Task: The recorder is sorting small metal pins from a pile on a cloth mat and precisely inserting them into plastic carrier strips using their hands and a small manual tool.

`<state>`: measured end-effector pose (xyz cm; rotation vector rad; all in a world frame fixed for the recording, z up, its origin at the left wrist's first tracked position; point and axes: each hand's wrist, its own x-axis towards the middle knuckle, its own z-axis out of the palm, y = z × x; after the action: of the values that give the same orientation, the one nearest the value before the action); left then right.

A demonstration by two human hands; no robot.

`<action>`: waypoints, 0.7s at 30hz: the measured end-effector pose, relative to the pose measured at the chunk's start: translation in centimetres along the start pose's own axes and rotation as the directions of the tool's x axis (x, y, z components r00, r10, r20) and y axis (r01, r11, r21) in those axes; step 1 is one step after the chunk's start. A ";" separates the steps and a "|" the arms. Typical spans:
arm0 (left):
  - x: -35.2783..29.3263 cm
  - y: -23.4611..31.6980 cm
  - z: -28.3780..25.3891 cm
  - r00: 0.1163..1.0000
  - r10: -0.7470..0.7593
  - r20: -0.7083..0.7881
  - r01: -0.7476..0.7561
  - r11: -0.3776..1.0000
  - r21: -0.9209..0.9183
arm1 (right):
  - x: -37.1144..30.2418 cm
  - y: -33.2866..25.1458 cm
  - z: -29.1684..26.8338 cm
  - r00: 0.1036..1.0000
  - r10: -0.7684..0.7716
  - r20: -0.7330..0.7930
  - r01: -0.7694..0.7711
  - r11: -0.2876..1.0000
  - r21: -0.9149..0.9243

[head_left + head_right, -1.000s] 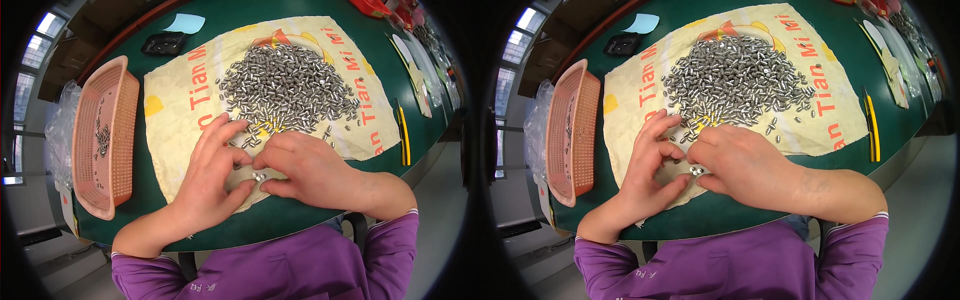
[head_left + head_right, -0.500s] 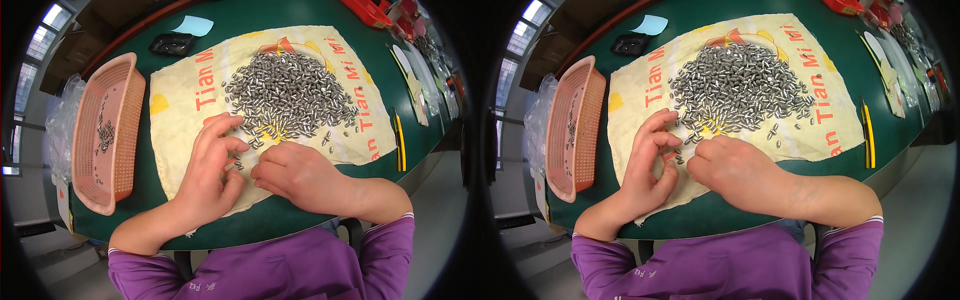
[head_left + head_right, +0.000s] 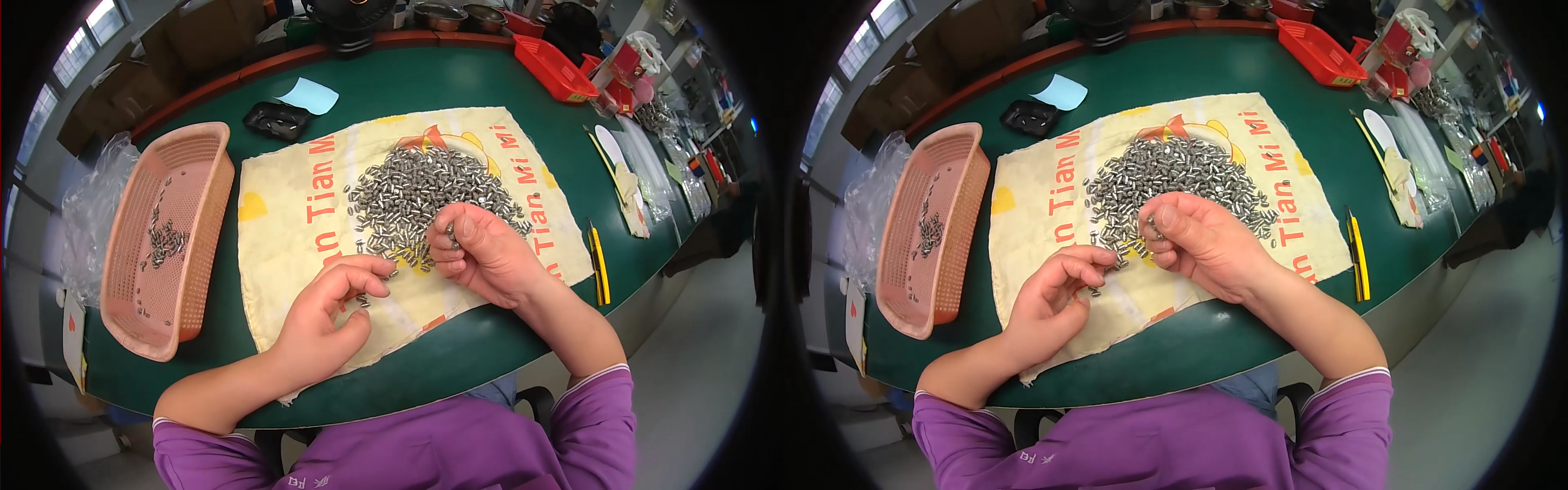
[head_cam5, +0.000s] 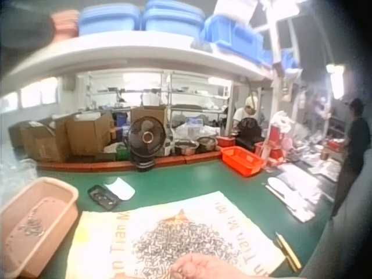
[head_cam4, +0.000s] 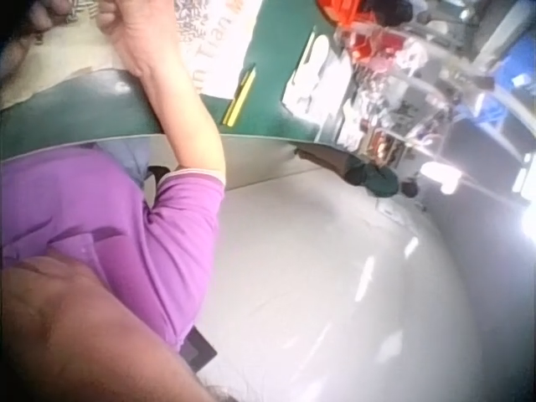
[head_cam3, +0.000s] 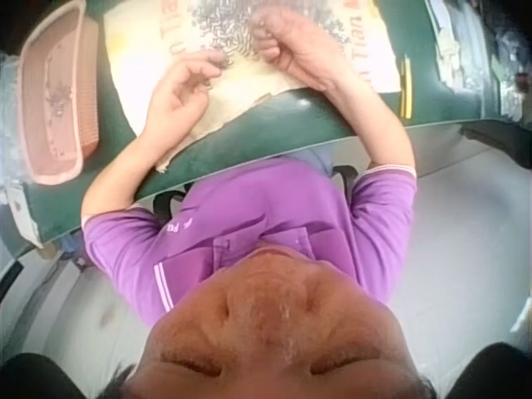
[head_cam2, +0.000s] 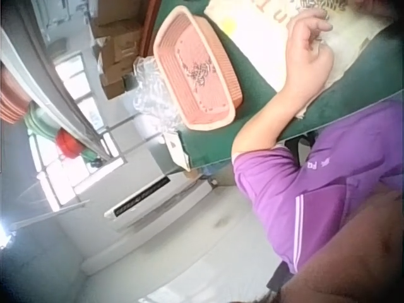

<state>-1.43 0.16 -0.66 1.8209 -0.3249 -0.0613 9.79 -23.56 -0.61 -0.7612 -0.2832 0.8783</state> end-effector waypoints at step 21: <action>-2.4 4.6 -10.6 0.807 0.268 -0.526 0.256 0.645 0.720 | 0.3 1.0 1.1 0.835 -0.511 0.204 0.313 0.135 -0.940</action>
<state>-2.41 9.68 6.35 2.5681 0.1476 0.7800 8.82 -22.42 -0.59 -1.8139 -0.8993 -0.0649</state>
